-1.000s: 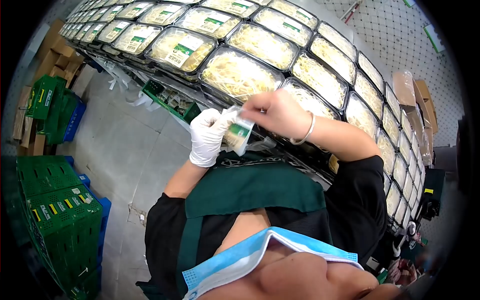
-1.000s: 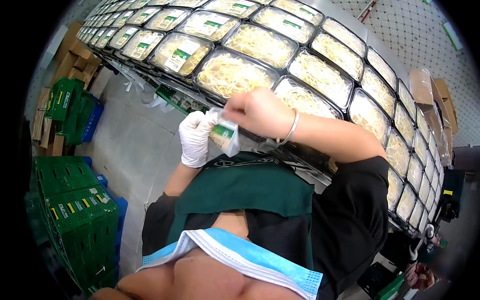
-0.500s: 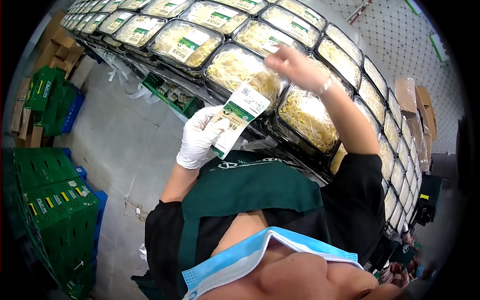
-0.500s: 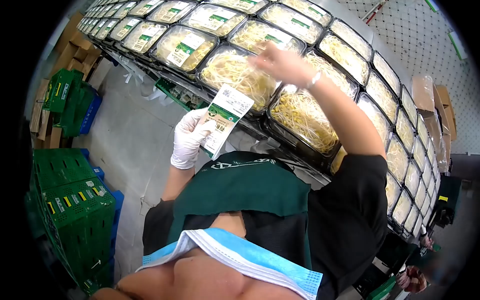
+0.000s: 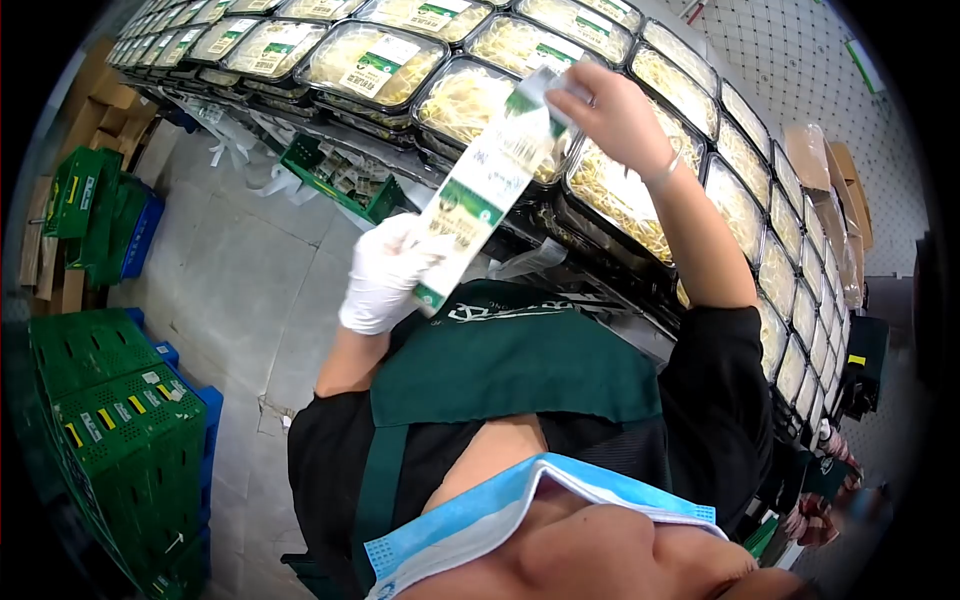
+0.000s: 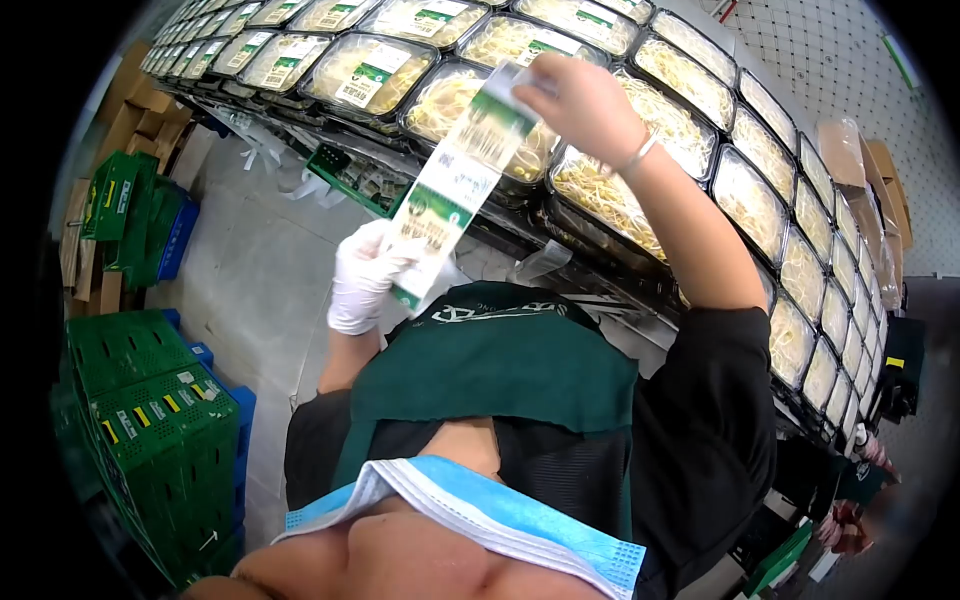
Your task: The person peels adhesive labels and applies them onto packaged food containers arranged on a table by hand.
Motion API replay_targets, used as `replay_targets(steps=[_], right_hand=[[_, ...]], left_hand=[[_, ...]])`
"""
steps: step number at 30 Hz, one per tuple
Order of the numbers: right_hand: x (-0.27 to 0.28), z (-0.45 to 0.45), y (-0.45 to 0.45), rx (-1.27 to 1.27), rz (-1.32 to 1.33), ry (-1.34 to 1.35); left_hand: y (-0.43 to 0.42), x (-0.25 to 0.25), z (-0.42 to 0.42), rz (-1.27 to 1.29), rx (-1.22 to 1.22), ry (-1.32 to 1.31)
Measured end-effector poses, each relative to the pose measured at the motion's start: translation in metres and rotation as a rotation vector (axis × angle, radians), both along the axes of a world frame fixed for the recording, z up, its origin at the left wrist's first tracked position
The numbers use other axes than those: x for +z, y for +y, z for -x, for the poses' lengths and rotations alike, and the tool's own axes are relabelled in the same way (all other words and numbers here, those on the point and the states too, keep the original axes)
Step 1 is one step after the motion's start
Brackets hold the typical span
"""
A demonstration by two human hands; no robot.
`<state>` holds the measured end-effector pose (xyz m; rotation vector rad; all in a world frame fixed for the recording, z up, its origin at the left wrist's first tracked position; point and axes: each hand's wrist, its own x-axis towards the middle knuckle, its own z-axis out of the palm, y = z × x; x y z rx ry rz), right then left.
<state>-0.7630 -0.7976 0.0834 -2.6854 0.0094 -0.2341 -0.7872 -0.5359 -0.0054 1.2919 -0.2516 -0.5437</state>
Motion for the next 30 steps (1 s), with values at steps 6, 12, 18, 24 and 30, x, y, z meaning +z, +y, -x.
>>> replay_targets(steps=[6,12,18,24,30], right_hand=[[-0.056,0.001,0.017,-0.053,0.612,-0.127],[-0.016,0.076,0.067,0.314,-0.346,0.160],[-0.043,0.122,0.083,0.171,-0.245,-0.086],[0.002,0.133,-0.037,-0.277,0.242,-0.206],[-0.056,0.141,-0.066,-0.310,0.598,-0.089]], left_hand=[[0.033,-0.046,-0.002,0.179,-0.002,0.033],[0.014,-0.019,0.002,0.239,-0.117,0.055],[-0.022,0.001,0.017,0.040,-0.223,-0.080],[-0.041,0.005,0.033,-0.186,-0.554,-0.270],[-0.055,-0.030,0.044,0.058,-0.512,0.093]])
